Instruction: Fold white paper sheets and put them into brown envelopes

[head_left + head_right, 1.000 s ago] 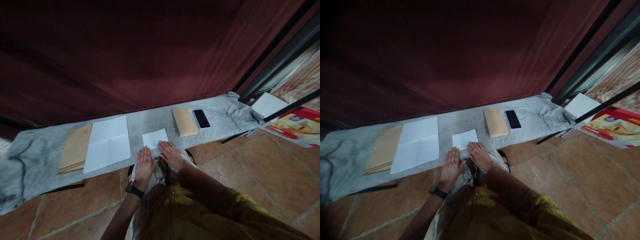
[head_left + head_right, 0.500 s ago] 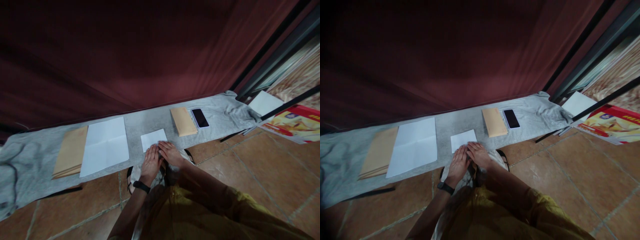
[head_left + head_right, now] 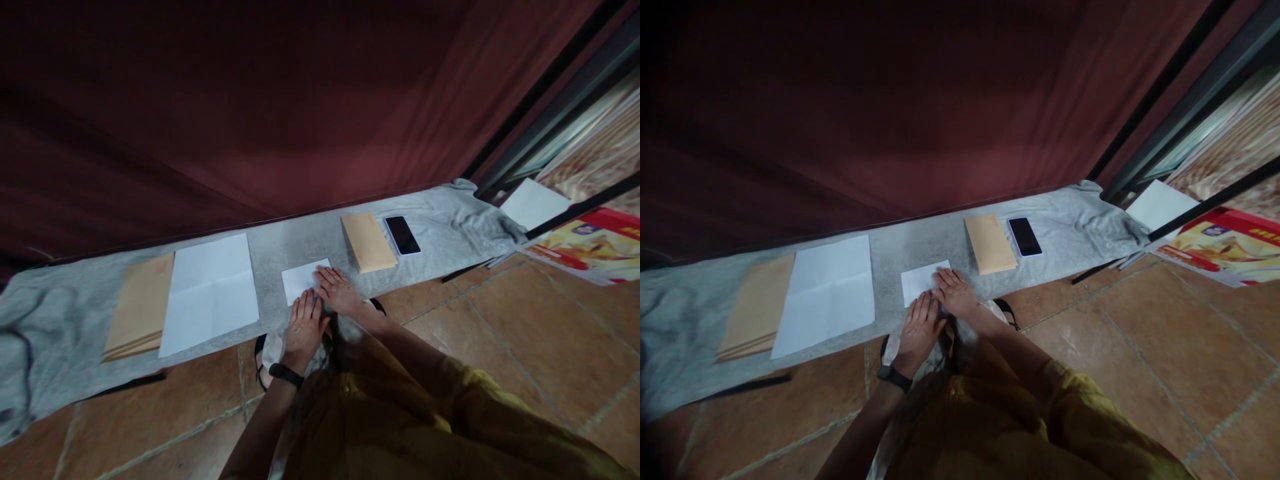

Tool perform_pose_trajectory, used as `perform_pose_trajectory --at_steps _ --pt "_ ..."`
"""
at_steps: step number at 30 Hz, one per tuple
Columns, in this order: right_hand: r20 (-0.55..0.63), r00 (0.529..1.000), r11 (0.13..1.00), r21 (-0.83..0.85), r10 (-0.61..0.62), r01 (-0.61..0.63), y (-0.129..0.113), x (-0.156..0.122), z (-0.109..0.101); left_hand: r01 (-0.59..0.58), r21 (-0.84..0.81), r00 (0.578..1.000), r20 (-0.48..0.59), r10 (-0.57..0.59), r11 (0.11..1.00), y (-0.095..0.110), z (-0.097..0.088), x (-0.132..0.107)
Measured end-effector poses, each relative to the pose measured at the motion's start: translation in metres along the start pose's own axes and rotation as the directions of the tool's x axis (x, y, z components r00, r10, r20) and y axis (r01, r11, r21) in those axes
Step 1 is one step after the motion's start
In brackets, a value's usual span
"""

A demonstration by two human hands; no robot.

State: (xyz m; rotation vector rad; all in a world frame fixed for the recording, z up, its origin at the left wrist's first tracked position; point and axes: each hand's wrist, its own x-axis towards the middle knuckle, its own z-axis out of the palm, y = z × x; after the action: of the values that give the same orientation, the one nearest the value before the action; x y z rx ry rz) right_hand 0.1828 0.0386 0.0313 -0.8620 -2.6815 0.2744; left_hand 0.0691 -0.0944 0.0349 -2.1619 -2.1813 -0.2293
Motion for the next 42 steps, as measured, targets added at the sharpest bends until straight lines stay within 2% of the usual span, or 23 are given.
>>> perform_pose_trajectory --at_steps 12,25,29,33,35,42 --pt "-0.018 1.0 0.999 -0.031 0.008 -0.009 0.014 0.013 0.006 0.026 -0.006 1.0 0.007 -0.026 1.0 0.002 0.001 0.0" --pt "0.023 1.0 0.999 -0.03 0.01 -0.01 0.019 0.023 -0.001 0.033 -0.009 0.999 -0.017 -0.033 0.999 0.005 -0.003 -0.001" --pt "-0.003 1.0 1.0 -0.011 0.002 -0.002 0.009 0.01 -0.005 0.032 -0.02 0.999 -0.005 -0.032 0.999 0.006 -0.005 0.0" --pt "0.017 0.993 0.993 0.017 -0.119 0.118 -0.005 -0.017 -0.007 0.023 -0.012 1.0 -0.001 -0.023 1.0 0.006 -0.004 -0.001" --pt "0.027 0.99 0.991 0.021 -0.135 0.135 -0.009 -0.028 -0.009 0.022 -0.014 1.0 -0.005 -0.022 1.0 0.006 -0.003 -0.001" --pt "0.052 0.989 0.99 -0.011 -0.136 0.137 -0.005 -0.042 -0.011 0.043 -0.028 0.999 -0.004 -0.043 0.999 0.004 0.0 -0.003"
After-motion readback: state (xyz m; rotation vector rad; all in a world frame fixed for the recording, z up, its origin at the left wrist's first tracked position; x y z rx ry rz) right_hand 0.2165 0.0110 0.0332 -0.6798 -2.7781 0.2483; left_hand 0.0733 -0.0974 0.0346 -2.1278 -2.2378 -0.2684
